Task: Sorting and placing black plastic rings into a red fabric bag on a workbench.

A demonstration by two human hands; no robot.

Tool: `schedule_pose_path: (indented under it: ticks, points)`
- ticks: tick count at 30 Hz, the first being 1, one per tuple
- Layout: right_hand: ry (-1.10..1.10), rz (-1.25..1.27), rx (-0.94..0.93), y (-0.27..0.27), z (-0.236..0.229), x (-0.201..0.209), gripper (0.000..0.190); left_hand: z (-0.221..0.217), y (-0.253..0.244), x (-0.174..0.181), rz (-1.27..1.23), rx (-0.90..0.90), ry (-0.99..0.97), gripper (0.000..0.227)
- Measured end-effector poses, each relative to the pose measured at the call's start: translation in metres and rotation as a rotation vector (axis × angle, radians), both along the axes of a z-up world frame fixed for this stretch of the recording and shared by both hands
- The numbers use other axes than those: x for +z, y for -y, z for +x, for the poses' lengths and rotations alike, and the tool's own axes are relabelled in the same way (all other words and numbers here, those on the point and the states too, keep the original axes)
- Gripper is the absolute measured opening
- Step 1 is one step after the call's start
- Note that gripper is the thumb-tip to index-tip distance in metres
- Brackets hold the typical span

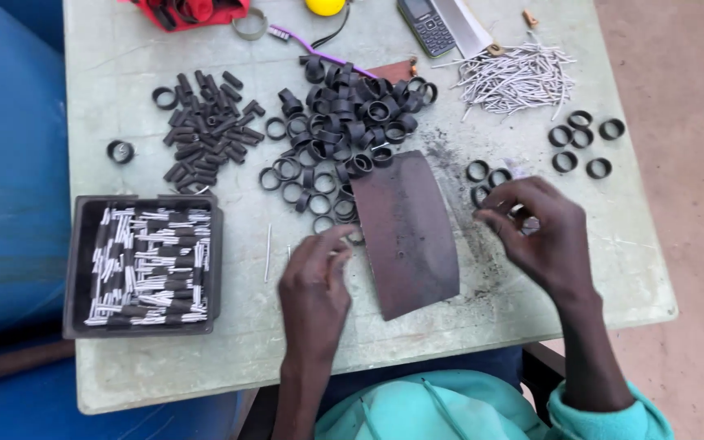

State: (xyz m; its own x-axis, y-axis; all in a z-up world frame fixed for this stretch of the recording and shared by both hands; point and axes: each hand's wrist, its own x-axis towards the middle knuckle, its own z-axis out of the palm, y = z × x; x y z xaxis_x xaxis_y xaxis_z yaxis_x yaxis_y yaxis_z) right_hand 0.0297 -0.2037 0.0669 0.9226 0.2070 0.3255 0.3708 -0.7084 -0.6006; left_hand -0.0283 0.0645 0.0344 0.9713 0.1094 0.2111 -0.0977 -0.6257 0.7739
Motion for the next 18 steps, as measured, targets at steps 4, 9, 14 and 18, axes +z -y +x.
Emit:
schedule_pose_path:
  ticks: [4, 9, 14, 18]
  points:
    - [-0.059, -0.064, -0.073, 0.014, 0.021, -0.035, 0.017, -0.001, -0.013, -0.006, 0.102, 0.062, -0.037, 0.023]
    - [0.042, 0.006, -0.073, -0.012, 0.008, -0.025, 0.024, 0.009, 0.002, -0.016, 0.191, 0.019, -0.082, 0.023]
    - [0.017, 0.073, 0.223, -0.08, -0.017, -0.019, 0.018, 0.012, 0.002, -0.019, 0.194, 0.008, -0.054, 0.017]
    - [0.002, 0.105, 0.217, -0.088, -0.012, -0.025, 0.014, 0.004, -0.007, -0.027, 0.099, 0.051, -0.005, 0.016]
